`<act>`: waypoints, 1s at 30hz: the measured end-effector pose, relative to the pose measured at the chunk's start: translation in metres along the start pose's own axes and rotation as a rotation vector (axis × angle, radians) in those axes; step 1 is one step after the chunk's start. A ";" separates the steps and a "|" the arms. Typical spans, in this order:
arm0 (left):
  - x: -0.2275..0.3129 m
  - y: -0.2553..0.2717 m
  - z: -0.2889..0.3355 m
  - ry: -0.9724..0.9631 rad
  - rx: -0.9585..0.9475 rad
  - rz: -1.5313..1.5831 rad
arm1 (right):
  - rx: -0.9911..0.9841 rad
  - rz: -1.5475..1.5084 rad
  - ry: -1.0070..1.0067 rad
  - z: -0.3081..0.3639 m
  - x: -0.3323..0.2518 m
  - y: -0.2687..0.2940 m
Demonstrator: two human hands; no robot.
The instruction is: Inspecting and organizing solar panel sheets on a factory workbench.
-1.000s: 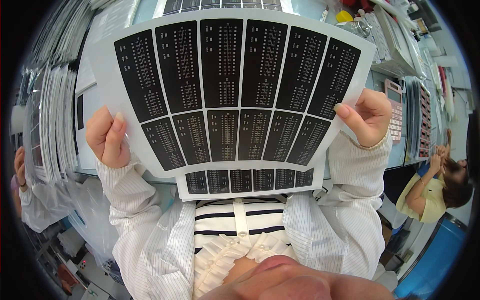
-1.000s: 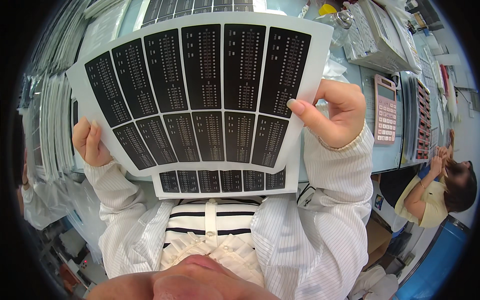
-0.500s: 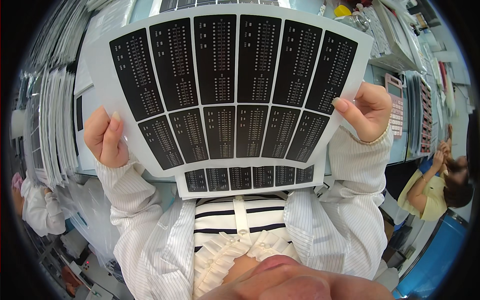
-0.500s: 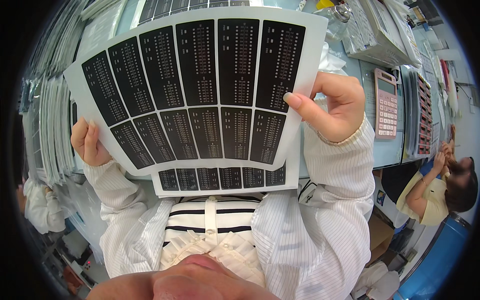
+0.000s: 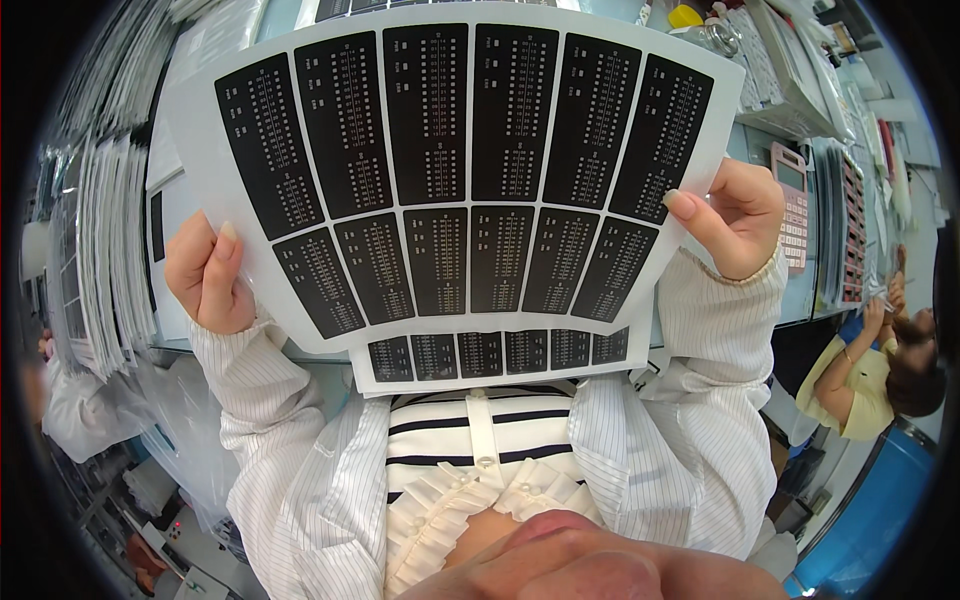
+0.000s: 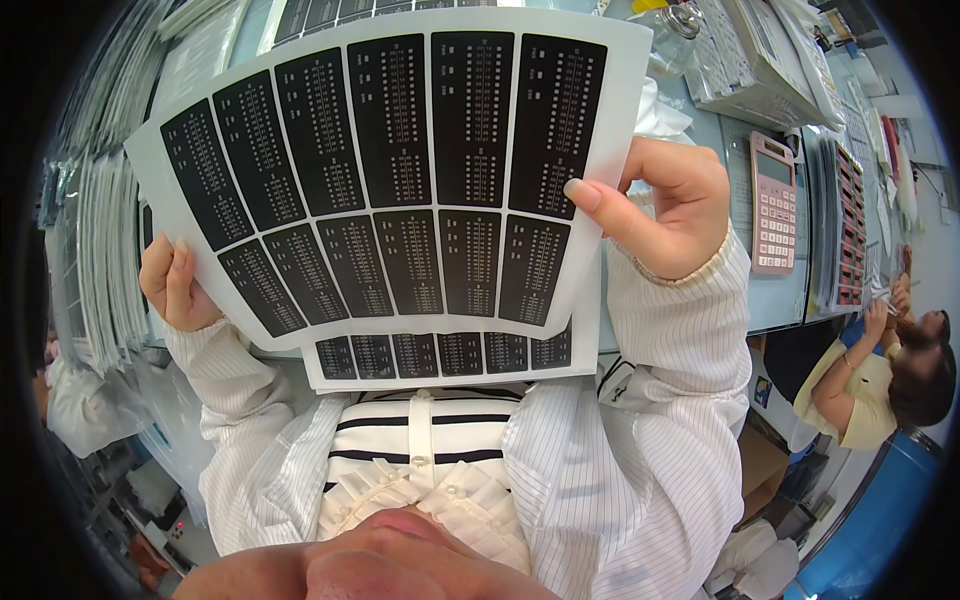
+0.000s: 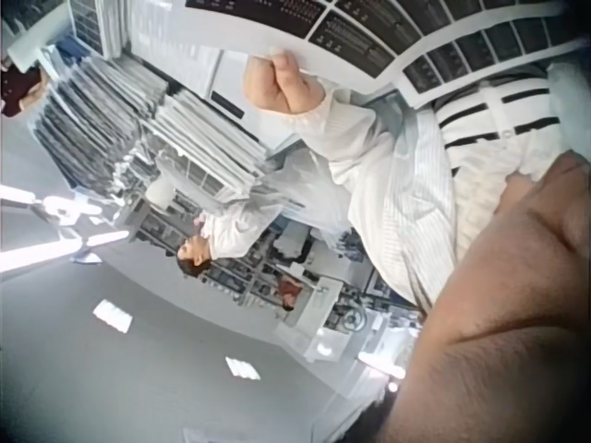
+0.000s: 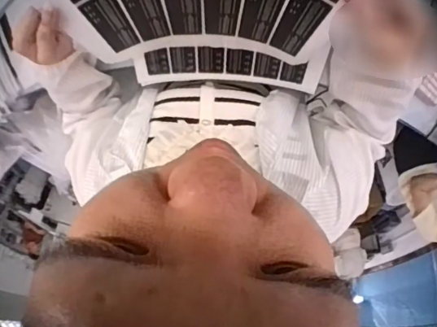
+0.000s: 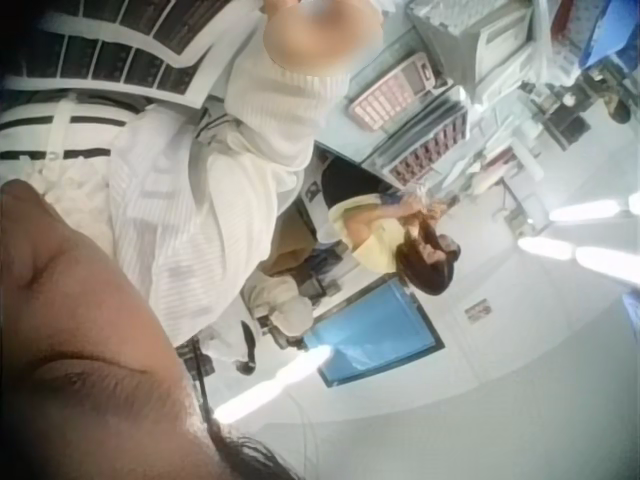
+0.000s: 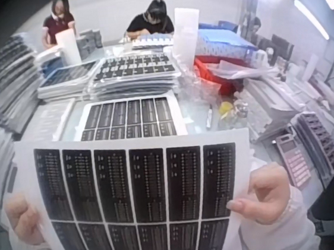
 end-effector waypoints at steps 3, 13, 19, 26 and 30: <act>0.000 -0.001 0.000 0.032 0.001 0.007 | -0.004 0.001 0.001 0.001 0.000 0.000; 0.000 0.002 0.004 -0.033 -0.033 -0.060 | -0.001 -0.005 0.002 0.002 -0.001 -0.001; 0.005 0.001 0.003 -0.070 -0.004 -0.098 | 0.007 0.003 0.004 0.001 -0.002 -0.001; 0.003 0.000 0.002 -0.053 -0.017 -0.082 | 0.023 0.024 0.011 0.001 -0.005 0.000; 0.009 0.004 0.004 -0.141 0.025 -0.113 | 0.110 0.014 0.023 0.001 -0.004 0.005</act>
Point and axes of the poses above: each hand's wrist, its own z-axis away from the middle knuckle, its own y-axis out of the back of the hand, x = y × z, the point moved 10 cm from there along -z, towards the middle knuckle, and after that the axes turned 2 degrees about -z, right-handed, at the moved point
